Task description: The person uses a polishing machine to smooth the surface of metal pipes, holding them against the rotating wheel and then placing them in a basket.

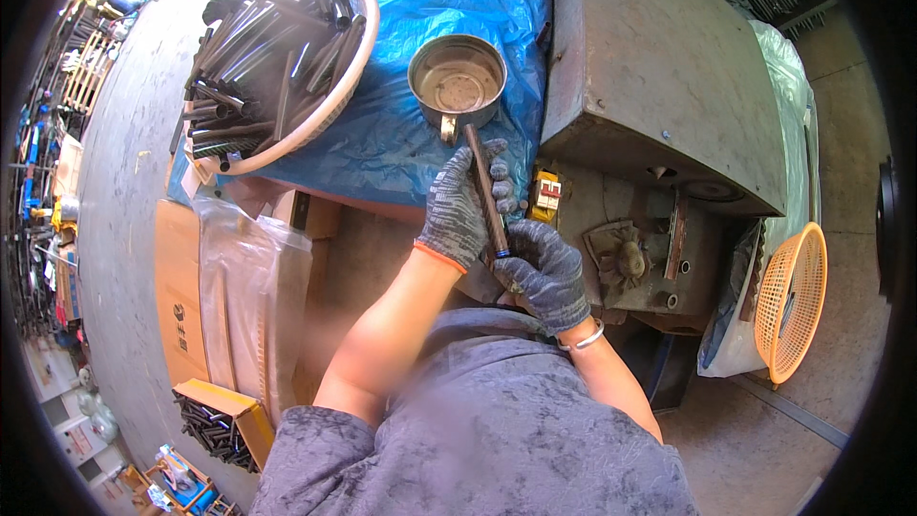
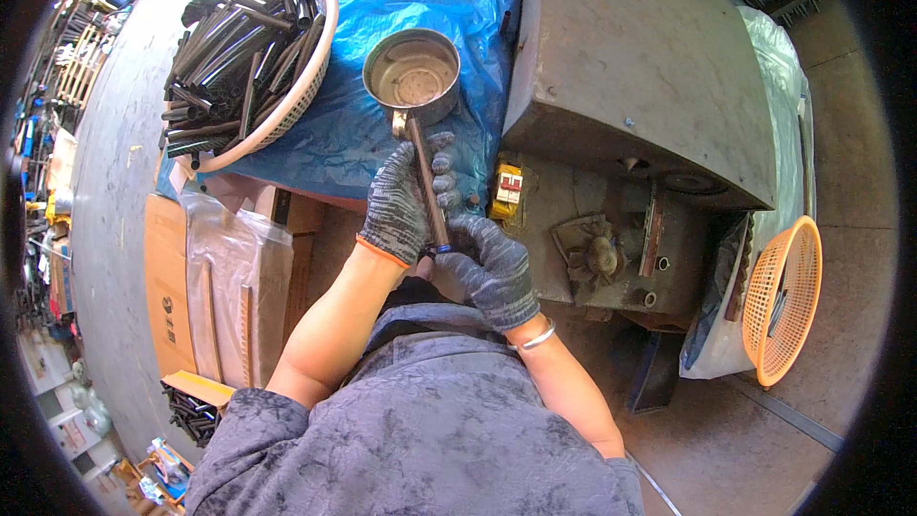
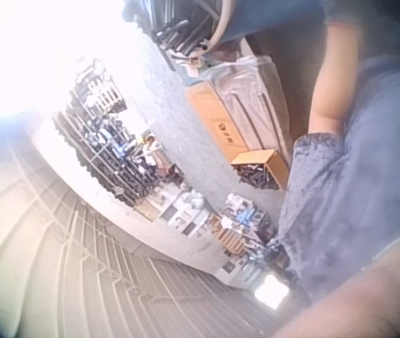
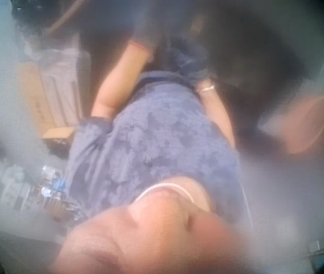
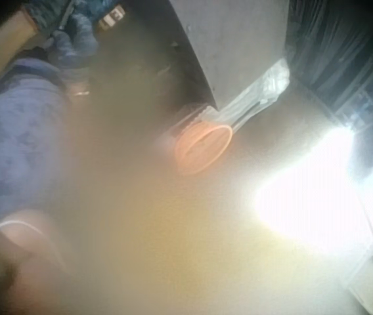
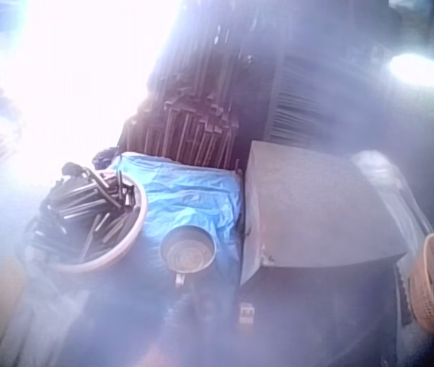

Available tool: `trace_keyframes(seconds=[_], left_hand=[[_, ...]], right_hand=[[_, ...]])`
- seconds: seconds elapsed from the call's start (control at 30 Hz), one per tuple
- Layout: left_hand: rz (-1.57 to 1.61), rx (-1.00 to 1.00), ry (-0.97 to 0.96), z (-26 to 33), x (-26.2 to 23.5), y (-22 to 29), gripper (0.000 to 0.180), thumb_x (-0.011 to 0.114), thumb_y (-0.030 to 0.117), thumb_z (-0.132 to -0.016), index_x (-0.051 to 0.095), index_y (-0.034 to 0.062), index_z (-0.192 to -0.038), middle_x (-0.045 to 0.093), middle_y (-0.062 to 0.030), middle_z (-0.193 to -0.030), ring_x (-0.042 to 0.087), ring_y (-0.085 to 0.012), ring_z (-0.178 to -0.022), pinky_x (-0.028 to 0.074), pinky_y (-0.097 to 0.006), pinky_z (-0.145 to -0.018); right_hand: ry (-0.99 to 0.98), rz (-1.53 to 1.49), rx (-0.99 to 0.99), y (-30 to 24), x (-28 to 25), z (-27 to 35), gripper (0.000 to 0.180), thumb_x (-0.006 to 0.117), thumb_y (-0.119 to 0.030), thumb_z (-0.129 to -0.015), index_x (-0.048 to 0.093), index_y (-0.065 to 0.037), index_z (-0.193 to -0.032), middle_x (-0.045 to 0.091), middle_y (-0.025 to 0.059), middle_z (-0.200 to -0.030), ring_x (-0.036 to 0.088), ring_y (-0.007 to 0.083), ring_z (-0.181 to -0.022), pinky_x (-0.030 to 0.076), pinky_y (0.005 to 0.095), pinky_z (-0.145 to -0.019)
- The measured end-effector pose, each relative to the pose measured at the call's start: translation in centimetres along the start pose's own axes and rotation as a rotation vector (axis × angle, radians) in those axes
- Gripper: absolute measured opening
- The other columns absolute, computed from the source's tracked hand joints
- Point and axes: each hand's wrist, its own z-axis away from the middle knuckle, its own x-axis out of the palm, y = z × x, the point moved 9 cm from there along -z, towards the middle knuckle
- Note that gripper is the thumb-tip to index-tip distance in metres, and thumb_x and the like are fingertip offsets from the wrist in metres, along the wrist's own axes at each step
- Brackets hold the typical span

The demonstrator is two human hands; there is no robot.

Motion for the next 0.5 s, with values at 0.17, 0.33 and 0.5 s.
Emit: trace_keyframes(seconds=[0.17, 0.33, 0.5], left_hand=[[0.006, -0.002, 0.008, 0.1, 0.0, -0.5, 0.031, 0.058, 0.034, -0.091, 0.055, 0.0059, -0.106, 0.054, -0.0041, -0.083, 0.053, -0.0177, -0.069, 0.048, -0.033, -0.063], [-0.035, 0.058, 0.06, 0.8, 0.8, 0.1, 0.033, 0.061, 0.032, -0.091, 0.056, 0.0041, -0.107, 0.054, -0.0034, -0.08, 0.053, -0.0162, -0.068, 0.047, -0.029, -0.061], [0.043, -0.028, -0.128, -0.5, -0.4, -0.6, 0.03, 0.054, 0.033, -0.094, 0.055, 0.0065, -0.107, 0.053, -0.0038, -0.081, 0.052, -0.0164, -0.069, 0.045, -0.031, -0.059]], right_hand=[[0.003, -0.029, -0.008, 0.7, 0.1, -0.1, 0.034, 0.068, 0.001, -0.08, 0.058, 0.003, -0.113, 0.068, 0.0094, -0.1, 0.062, 0.014, -0.089, 0.05, 0.0289, -0.083], [-0.008, -0.018, 0.019, 0.5, 0.0, -0.3, 0.035, 0.068, 0.001, -0.08, 0.057, 0.004, -0.114, 0.068, 0.0096, -0.1, 0.062, 0.0141, -0.09, 0.05, 0.0288, -0.082], [0.033, 0.0, 0.006, 0.5, 0.0, -0.3, 0.036, 0.073, -0.004, -0.078, 0.06, 0.001, -0.111, 0.068, 0.0098, -0.095, 0.063, 0.0143, -0.086, 0.05, 0.0297, -0.079]])
